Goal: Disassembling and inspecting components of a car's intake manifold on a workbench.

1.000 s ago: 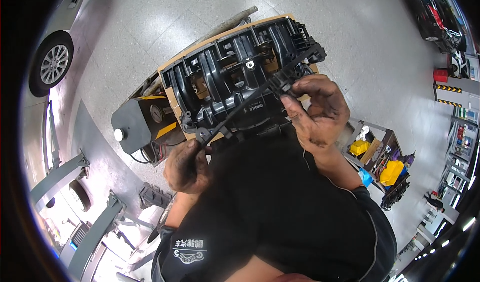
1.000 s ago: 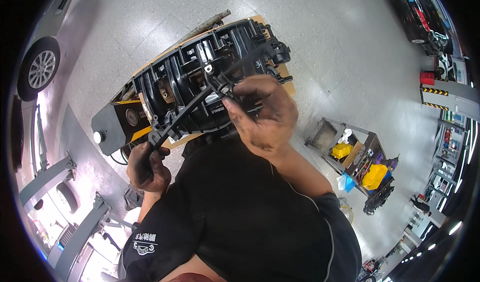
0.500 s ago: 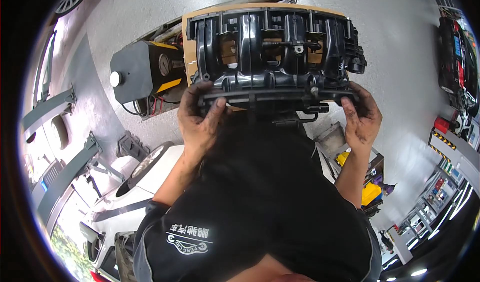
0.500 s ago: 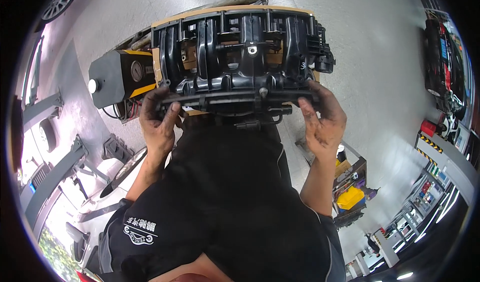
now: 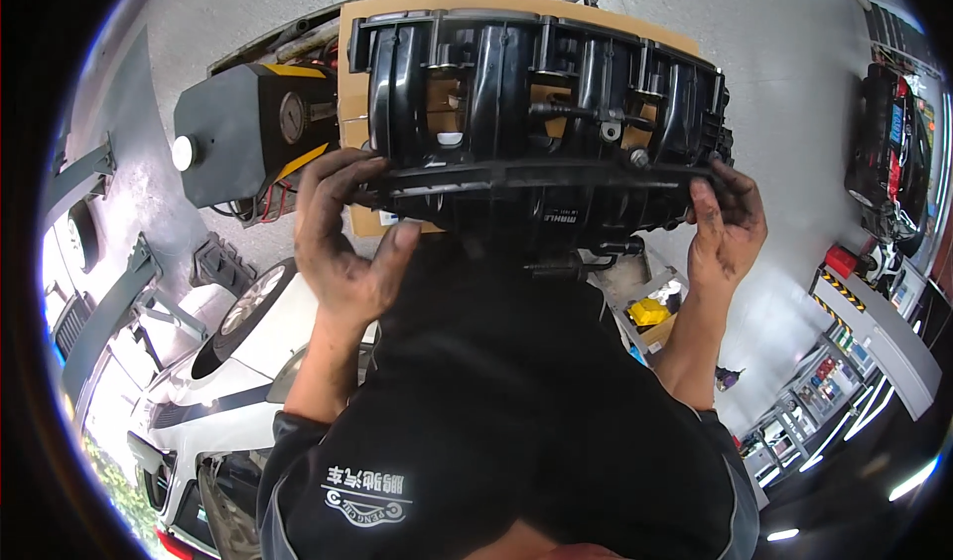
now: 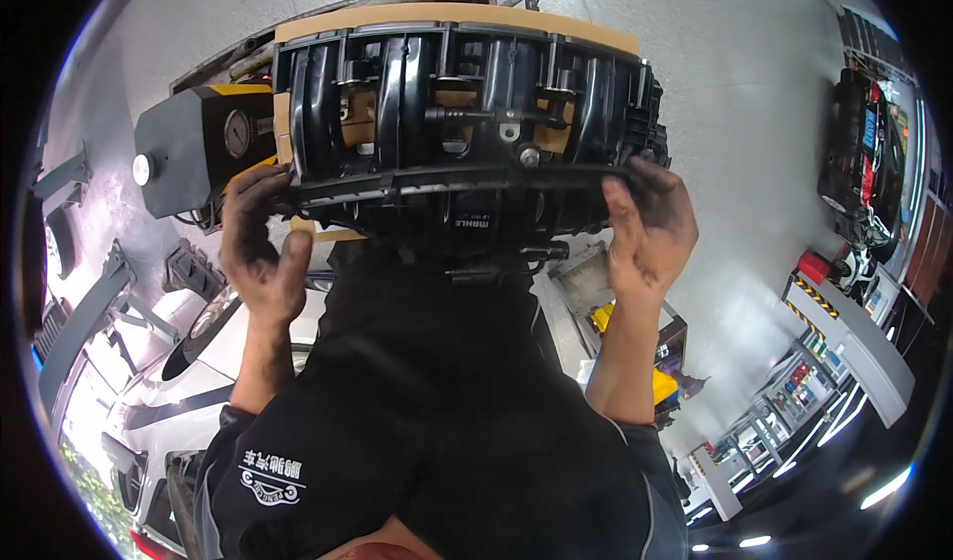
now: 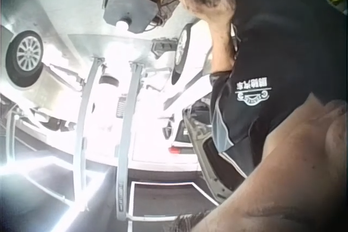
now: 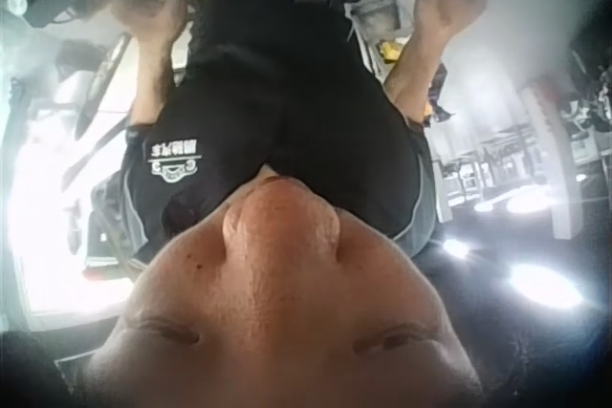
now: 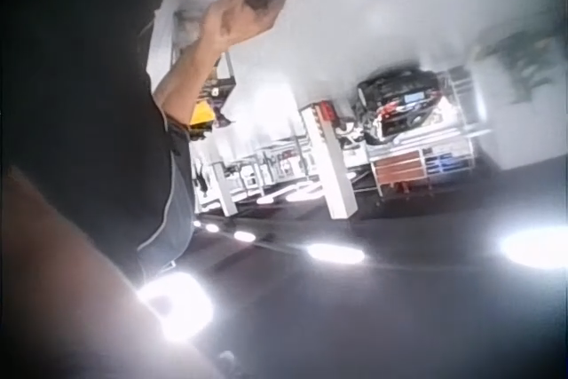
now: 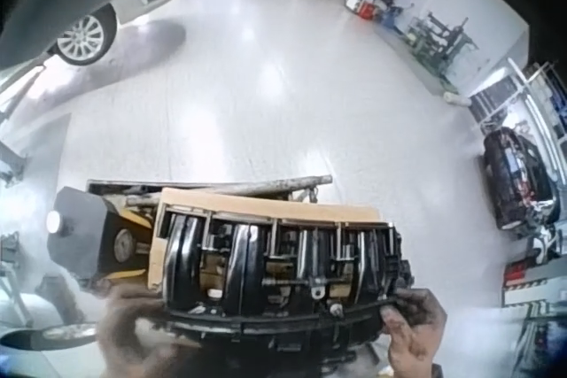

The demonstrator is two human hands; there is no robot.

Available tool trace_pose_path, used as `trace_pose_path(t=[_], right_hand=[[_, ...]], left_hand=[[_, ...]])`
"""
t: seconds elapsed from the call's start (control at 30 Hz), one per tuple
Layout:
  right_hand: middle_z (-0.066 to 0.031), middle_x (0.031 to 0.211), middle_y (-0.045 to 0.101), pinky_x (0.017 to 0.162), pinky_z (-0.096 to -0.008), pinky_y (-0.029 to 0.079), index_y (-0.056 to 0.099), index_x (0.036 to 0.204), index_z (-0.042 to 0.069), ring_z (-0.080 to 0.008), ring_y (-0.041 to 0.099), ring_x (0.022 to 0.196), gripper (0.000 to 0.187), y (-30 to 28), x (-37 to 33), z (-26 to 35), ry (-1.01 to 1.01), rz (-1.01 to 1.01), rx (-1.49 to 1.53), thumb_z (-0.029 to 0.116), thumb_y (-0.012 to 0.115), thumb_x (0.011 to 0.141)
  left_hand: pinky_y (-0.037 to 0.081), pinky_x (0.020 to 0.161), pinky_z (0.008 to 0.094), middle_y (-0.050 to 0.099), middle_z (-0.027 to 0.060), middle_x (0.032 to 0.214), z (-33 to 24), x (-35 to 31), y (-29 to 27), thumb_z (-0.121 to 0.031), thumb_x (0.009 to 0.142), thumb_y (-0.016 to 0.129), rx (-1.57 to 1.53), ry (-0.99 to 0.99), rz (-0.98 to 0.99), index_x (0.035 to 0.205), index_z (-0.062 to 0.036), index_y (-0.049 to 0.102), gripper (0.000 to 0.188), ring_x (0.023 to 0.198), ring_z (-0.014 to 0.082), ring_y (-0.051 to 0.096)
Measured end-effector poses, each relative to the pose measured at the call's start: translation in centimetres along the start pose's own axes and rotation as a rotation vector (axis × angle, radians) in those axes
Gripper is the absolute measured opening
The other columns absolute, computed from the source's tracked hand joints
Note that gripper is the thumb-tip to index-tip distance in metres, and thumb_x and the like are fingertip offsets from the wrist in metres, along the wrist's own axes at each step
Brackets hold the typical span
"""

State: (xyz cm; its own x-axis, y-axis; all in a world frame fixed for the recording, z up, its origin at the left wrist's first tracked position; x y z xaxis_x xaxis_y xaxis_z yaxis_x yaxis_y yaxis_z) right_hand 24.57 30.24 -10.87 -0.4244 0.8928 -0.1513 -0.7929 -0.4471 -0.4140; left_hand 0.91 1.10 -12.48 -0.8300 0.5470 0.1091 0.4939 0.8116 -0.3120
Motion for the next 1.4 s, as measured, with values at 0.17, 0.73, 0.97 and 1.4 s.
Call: trace_pose_path(t=[0.17,0.73,0.97,1.4], right_hand=[[-0.0097,0.098,0.068,0.082,-0.0237,0.051,0.061,0.108,-0.005,-0.0128,0.065,0.088,0.032,-1.2,-1.1,-2.0,-0.033,0.019,0.047,0.005,0.078,0.084],[-0.0185,0.1,0.07,0.087,-0.0272,0.053,0.058,0.112,-0.006,-0.0199,0.069,0.096,0.029,0.0,-0.8,-0.7,-0.072,0.0,0.095,0.001,0.072,0.088],[-0.0164,0.096,0.071,0.088,-0.0302,0.053,0.059,0.111,-0.006,-0.0206,0.069,0.093,0.034,-0.2,-1.0,0.4,-0.08,-0.051,-0.139,0.015,0.074,0.088],[-0.0105,0.089,0.069,0.078,-0.0223,0.051,0.063,0.106,-0.005,-0.012,0.066,0.082,0.028,-0.6,-1.0,1.4,-0.051,-0.115,-0.24,0.009,0.077,0.086]], left_hand=[[0.05,0.087,0.0367,0.063,0.0137,0.106,-5.3,6.6,5.9,-0.019,0.079,0.077,0.065,0.153,0.52,0.106,-0.0005,0.067,0.035,0.103,0.028,0.062],[0.051,0.063,0.0358,0.058,0.0072,0.083,-5.3,7.9,16.9,-0.01,0.066,0.08,0.083,0.663,0.759,0.107,-0.0029,0.07,0.042,0.075,0.0257,0.061],[0.05,0.06,0.0376,0.057,0.0059,0.087,-4.7,7.8,17.0,-0.005,0.068,0.074,0.018,0.65,0.813,0.111,-0.0061,0.069,0.043,0.075,0.0252,0.061],[0.052,0.065,0.0373,0.058,0.0081,0.088,-4.9,8.7,17.2,-0.005,0.064,0.075,-0.101,0.551,0.975,0.106,-0.0019,0.07,0.042,0.08,0.0272,0.063]])
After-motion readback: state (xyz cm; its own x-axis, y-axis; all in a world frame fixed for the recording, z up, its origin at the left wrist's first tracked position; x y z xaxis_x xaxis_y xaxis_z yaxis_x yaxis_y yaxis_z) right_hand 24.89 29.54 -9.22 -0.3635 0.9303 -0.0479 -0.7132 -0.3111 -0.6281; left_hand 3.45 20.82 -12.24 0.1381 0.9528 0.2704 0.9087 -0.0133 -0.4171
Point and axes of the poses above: each hand's wrist, its own x-axis towards the middle knuckle, its own y-axis out of the palm, z = x × y, the point moved 9 cm from there along x, towards the middle knuckle
